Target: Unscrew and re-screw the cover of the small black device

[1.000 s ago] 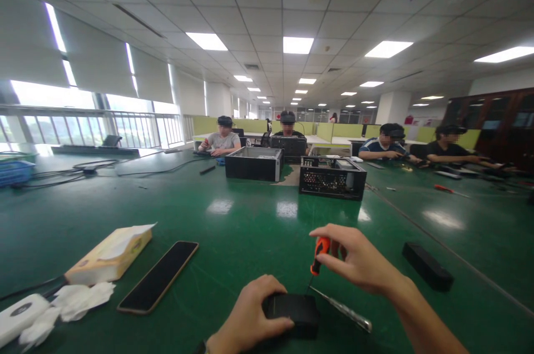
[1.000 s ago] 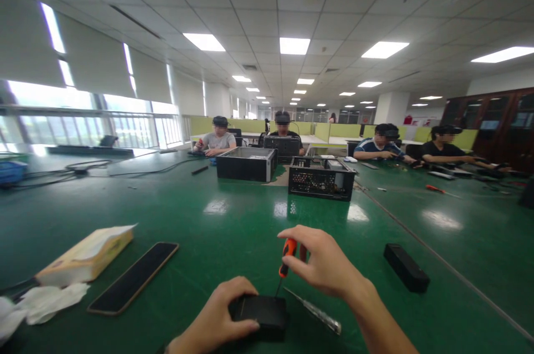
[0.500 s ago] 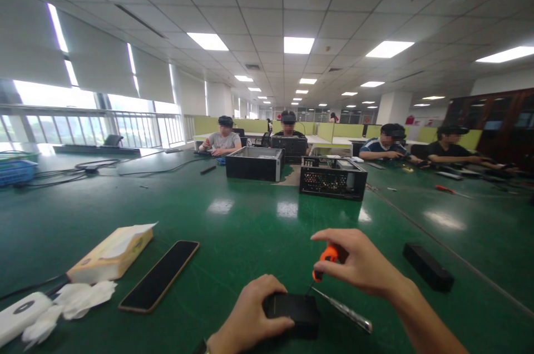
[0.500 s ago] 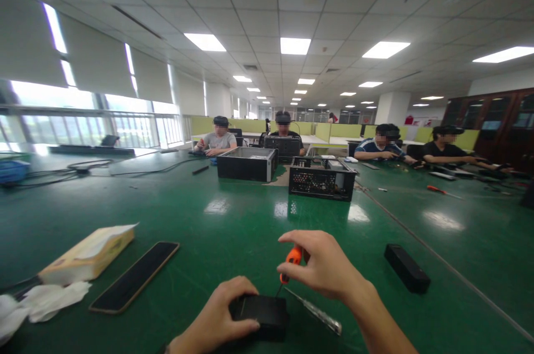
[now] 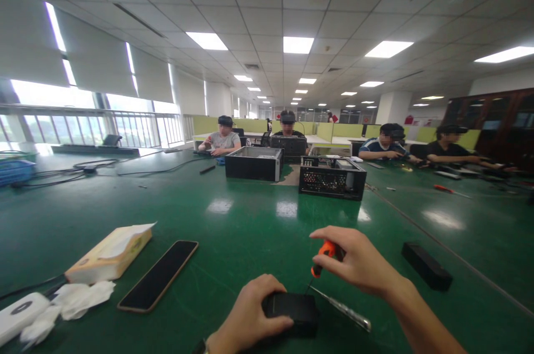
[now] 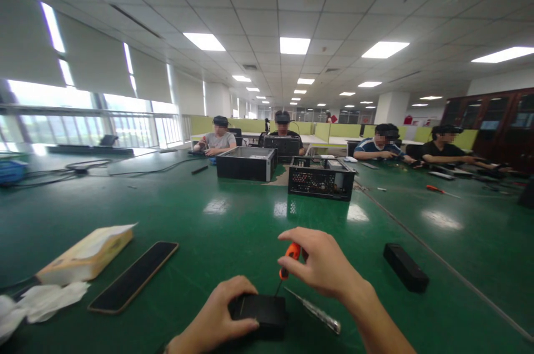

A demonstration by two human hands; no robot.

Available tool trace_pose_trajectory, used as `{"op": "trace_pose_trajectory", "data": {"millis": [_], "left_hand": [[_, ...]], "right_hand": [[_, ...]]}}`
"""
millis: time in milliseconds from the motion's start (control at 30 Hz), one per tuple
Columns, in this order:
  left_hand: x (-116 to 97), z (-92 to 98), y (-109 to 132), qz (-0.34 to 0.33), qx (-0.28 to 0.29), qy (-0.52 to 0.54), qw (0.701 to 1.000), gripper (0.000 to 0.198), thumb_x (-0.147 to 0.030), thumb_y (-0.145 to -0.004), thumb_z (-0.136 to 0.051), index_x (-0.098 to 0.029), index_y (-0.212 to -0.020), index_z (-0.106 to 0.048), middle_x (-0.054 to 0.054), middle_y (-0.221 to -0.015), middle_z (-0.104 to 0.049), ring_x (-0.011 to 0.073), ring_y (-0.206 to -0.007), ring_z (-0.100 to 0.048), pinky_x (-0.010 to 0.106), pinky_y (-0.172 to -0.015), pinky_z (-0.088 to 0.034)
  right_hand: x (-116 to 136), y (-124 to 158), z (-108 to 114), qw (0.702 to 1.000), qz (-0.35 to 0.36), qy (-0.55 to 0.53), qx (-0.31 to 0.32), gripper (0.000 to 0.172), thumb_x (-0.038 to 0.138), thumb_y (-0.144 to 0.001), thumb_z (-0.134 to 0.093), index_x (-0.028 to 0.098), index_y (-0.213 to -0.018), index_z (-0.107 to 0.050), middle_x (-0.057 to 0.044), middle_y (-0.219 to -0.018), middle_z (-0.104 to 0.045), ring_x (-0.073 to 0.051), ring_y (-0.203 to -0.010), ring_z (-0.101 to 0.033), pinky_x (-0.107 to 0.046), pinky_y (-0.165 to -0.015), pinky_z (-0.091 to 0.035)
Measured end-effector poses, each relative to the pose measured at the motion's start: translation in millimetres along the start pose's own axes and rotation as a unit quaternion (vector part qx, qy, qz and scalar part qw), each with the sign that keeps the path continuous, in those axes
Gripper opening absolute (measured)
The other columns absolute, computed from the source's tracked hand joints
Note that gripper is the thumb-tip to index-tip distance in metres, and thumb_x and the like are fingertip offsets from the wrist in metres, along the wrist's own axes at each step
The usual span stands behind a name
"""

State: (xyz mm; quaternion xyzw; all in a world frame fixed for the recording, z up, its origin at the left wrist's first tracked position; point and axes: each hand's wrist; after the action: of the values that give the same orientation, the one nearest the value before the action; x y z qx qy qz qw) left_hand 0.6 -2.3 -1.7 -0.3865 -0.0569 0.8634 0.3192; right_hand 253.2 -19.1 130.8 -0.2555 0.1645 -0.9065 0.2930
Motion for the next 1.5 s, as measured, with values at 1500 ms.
{"op": "trace_pose_trajectory", "data": {"millis": [1500], "left_hand": [[1.8, -1.4, 0.9, 0.003, 0.000, 0.005, 1.000, 0.037, -0.041, -0.069, -0.082, -0.019, -0.095, -0.070, 0.005, -0.092, -0.069, 0.0228, -0.085, -0.062, 0.029, -0.077, -0.043]], "right_hand": [[3.8, 3.7, 3.0, 1.000, 0.014, -0.016, 0.022, 0.035, 0.021, -0.084, -0.063, 0.024, -0.119, -0.064, 0.000, -0.091, -0.069, -0.014, -0.074, -0.062, -0.026, -0.071, -0.045]]}}
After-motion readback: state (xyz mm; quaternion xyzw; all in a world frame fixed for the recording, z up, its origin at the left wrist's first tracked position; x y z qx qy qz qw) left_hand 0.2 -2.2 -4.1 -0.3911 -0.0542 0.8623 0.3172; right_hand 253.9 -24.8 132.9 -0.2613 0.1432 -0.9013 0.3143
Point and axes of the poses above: each hand's wrist, its own y-axis away from the middle knuckle, its own z-axis out of the back of the hand, x = y × z
